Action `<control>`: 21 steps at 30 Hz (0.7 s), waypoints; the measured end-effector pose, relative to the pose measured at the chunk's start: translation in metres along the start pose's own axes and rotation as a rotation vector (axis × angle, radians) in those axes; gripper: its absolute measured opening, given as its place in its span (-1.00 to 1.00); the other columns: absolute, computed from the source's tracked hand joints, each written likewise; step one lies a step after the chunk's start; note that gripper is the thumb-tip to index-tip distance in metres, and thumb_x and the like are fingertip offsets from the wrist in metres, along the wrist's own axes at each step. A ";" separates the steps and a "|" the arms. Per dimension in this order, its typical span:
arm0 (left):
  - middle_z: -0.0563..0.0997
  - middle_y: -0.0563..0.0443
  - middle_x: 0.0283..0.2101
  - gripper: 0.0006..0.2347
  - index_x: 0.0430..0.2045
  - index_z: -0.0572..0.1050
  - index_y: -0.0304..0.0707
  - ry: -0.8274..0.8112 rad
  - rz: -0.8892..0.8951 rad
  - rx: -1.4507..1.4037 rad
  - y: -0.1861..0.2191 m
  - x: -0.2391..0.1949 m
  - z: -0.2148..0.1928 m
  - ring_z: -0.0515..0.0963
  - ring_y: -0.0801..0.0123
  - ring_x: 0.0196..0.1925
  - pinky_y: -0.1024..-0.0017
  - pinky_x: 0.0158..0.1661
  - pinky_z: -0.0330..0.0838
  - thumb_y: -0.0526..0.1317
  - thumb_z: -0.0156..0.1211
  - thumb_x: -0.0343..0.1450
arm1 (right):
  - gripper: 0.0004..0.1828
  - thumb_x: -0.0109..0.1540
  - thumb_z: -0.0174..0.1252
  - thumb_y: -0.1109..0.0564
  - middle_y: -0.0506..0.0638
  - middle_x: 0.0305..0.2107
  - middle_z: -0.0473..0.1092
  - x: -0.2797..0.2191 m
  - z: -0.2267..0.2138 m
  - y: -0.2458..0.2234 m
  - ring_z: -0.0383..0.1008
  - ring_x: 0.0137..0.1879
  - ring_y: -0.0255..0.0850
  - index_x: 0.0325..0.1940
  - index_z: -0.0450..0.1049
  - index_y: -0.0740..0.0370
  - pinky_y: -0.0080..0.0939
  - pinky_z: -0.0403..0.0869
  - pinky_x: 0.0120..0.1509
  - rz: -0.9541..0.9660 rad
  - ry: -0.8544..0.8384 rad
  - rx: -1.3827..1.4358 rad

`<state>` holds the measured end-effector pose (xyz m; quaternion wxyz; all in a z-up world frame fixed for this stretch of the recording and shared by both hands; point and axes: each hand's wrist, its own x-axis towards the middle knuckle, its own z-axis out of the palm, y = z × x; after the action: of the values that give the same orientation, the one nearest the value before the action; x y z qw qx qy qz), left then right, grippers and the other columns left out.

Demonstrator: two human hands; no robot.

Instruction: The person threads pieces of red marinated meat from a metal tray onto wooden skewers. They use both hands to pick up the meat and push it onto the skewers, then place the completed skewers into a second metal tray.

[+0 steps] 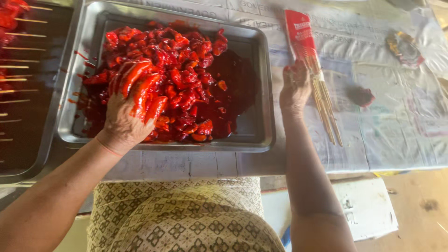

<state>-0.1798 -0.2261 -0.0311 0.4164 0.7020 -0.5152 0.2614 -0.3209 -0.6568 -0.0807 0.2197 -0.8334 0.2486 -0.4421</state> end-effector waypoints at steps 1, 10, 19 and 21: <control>0.36 -0.27 0.30 -0.59 0.17 0.39 -0.37 0.005 -0.002 0.003 0.000 0.000 0.001 0.35 -0.18 0.38 0.00 0.40 0.27 -0.39 0.33 0.42 | -0.53 0.36 0.14 -0.08 0.13 -0.06 0.48 0.000 -0.012 0.004 0.50 0.08 -0.02 0.23 0.43 0.26 -0.02 0.45 0.20 0.039 0.005 -0.001; 0.32 -0.25 0.36 -0.59 0.21 0.37 -0.34 0.029 -0.032 -0.004 -0.008 -0.011 0.001 0.32 -0.17 0.42 -0.01 0.43 0.22 -0.34 0.33 0.47 | -0.44 0.38 0.13 -0.01 0.25 0.26 0.28 -0.066 -0.170 0.031 0.24 0.40 0.11 0.38 0.30 0.32 0.05 0.18 0.47 0.279 0.155 -0.306; 0.29 -0.24 0.36 -0.60 0.18 0.35 -0.35 0.053 0.010 -0.028 -0.011 -0.013 0.001 0.28 -0.15 0.42 -0.05 0.39 0.20 -0.31 0.33 0.47 | -0.20 0.40 0.05 -0.14 0.26 0.47 -0.01 -0.061 -0.125 0.057 0.01 0.57 0.05 0.56 -0.04 0.34 -0.06 0.08 0.57 0.429 0.111 -0.001; 0.28 -0.24 0.37 -0.61 0.17 0.36 -0.35 0.064 0.034 -0.026 -0.010 -0.013 0.000 0.29 -0.15 0.42 -0.05 0.41 0.21 -0.31 0.32 0.48 | -0.16 0.37 0.07 -0.16 0.25 0.46 -0.02 -0.035 -0.101 0.065 0.00 0.57 0.04 0.55 -0.06 0.34 -0.07 0.10 0.56 0.405 0.124 0.105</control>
<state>-0.1751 -0.2184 -0.0450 0.4374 0.6788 -0.5168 0.2841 -0.4375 -0.7007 -0.0895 0.3314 -0.7252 0.4003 -0.4517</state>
